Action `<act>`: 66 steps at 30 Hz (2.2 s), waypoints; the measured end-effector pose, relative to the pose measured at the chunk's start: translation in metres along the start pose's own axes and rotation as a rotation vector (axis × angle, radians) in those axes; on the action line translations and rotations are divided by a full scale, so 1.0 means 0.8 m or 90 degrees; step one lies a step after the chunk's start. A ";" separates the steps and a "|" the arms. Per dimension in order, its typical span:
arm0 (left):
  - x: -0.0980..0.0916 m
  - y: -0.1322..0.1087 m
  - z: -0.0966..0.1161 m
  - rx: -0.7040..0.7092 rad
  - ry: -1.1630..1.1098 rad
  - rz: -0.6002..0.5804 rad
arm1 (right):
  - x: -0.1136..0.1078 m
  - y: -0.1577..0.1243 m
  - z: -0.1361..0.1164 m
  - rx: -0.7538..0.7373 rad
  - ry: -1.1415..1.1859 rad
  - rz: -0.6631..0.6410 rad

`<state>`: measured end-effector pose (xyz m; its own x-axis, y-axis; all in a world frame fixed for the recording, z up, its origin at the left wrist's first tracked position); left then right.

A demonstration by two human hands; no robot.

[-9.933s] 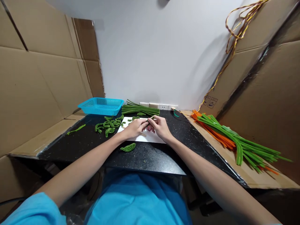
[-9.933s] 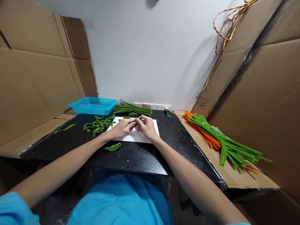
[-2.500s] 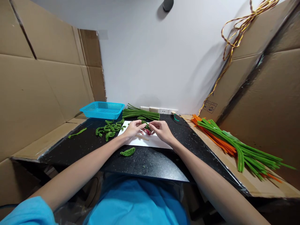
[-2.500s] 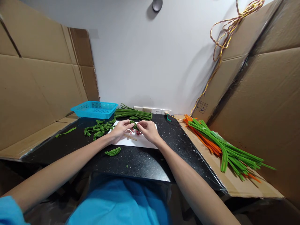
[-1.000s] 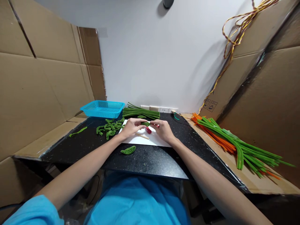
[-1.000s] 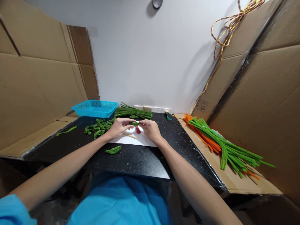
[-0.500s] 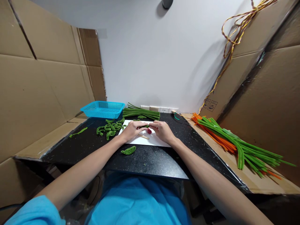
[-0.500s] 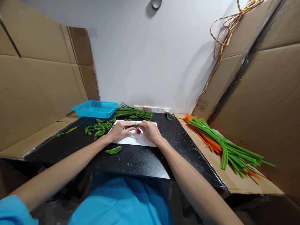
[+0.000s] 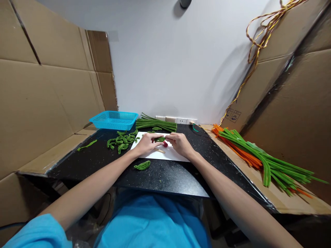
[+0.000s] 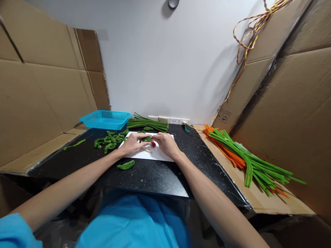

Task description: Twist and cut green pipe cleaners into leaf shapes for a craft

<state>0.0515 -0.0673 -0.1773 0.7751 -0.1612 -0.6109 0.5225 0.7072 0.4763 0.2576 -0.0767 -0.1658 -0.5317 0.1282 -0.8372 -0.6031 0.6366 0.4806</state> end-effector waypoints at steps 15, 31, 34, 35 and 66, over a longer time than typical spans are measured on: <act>0.005 0.002 -0.003 -0.068 -0.283 -0.029 | -0.003 0.001 -0.002 -0.005 0.033 0.020; 0.001 0.003 -0.004 -0.110 -0.329 -0.007 | -0.003 0.000 0.008 0.010 0.028 0.033; 0.001 0.003 -0.004 -0.105 -0.326 -0.010 | -0.003 -0.001 0.009 0.016 0.022 0.026; 0.001 0.003 -0.004 -0.100 -0.316 -0.008 | -0.003 -0.001 0.008 0.014 0.015 0.021; -0.004 0.006 -0.001 -0.115 -0.362 0.083 | -0.003 0.002 -0.004 0.020 -0.001 -0.022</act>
<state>0.0507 -0.0628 -0.1737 0.9227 -0.3730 -0.0979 0.3811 0.8432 0.3791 0.2557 -0.0786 -0.1621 -0.5094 0.1072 -0.8538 -0.6020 0.6646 0.4426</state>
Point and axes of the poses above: each hand's wrist, its own y-axis towards the middle knuckle, its own x-axis out of the palm, z = x × y, the point moved 2 cm from there along y, towards the middle knuckle, and after that the axes turned 10 degrees about -z, right-handed, at the moved point
